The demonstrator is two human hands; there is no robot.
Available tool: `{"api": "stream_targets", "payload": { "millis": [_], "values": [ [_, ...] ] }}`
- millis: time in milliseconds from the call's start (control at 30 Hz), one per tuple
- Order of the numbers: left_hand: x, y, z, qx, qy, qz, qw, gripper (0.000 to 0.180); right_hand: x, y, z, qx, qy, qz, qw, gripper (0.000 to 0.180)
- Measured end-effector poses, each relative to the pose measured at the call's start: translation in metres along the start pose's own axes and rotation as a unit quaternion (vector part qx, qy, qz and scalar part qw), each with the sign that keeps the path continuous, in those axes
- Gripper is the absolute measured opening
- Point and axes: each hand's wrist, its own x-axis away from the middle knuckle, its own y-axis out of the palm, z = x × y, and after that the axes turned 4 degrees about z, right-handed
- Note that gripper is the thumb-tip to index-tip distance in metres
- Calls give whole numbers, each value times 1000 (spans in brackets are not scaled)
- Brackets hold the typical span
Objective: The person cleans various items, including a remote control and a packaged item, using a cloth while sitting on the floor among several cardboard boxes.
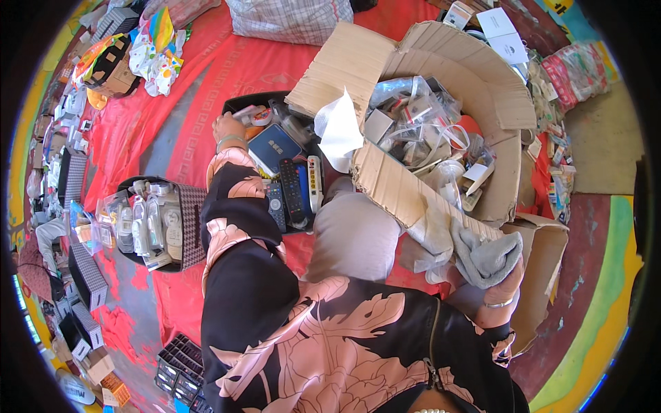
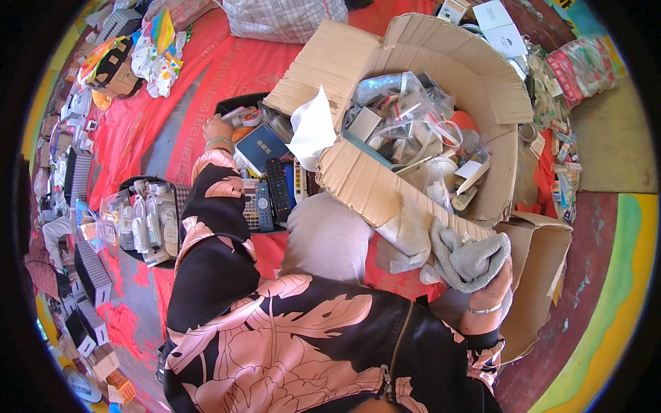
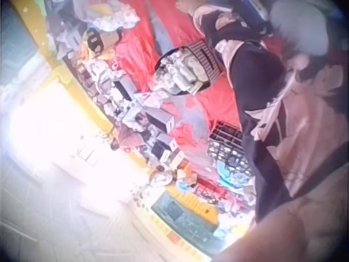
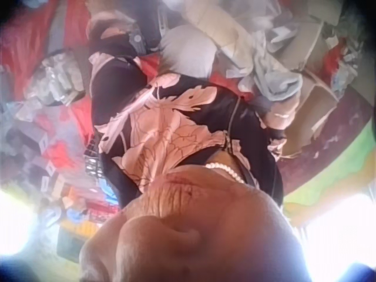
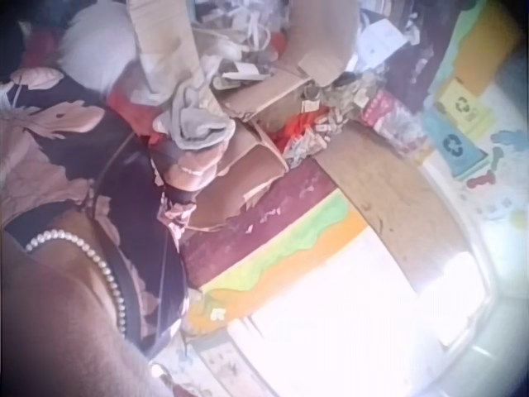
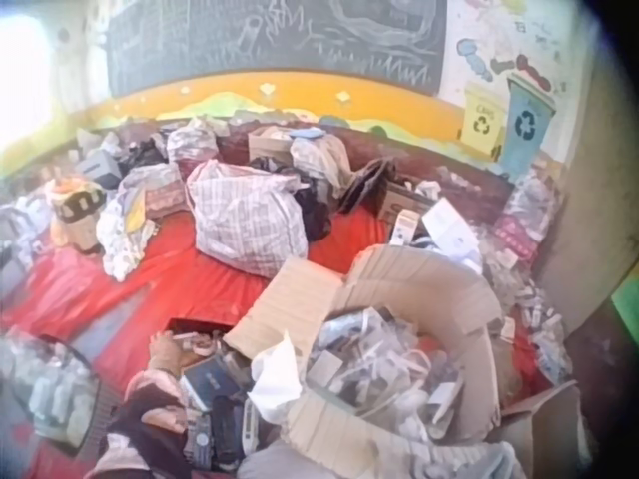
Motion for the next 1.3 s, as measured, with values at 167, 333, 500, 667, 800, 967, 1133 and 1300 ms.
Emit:
{"api": "stream_targets", "payload": {
  "millis": [167,333,500,667,800,967,1133,1300],
  "values": [
    [9,11,-12,-71,128,-33,989,24,3,10,-1,7,1,6,1000,35],
    [16,-3,-7,16,101,9,995,28,2,6,2,6,11,29,1000,35],
    [19,48,-31,-86,158,80,980,38,2,18,-6,29,14,-32,999,35],
    [27,67,-16,18,44,-63,997,42,6,15,1,40,4,25,999,35],
    [19,53,-24,17,64,-146,987,48,4,15,-1,53,-5,14,998,35],
    [-2,73,-21,60,23,-87,994,53,4,10,0,64,0,34,997,34],
    [-19,77,-37,-129,67,-74,987,45,2,25,-5,67,4,25,997,35],
    [7,9,10,-57,15,-66,996,44,8,17,-1,67,17,48,996,37]
  ]
}}
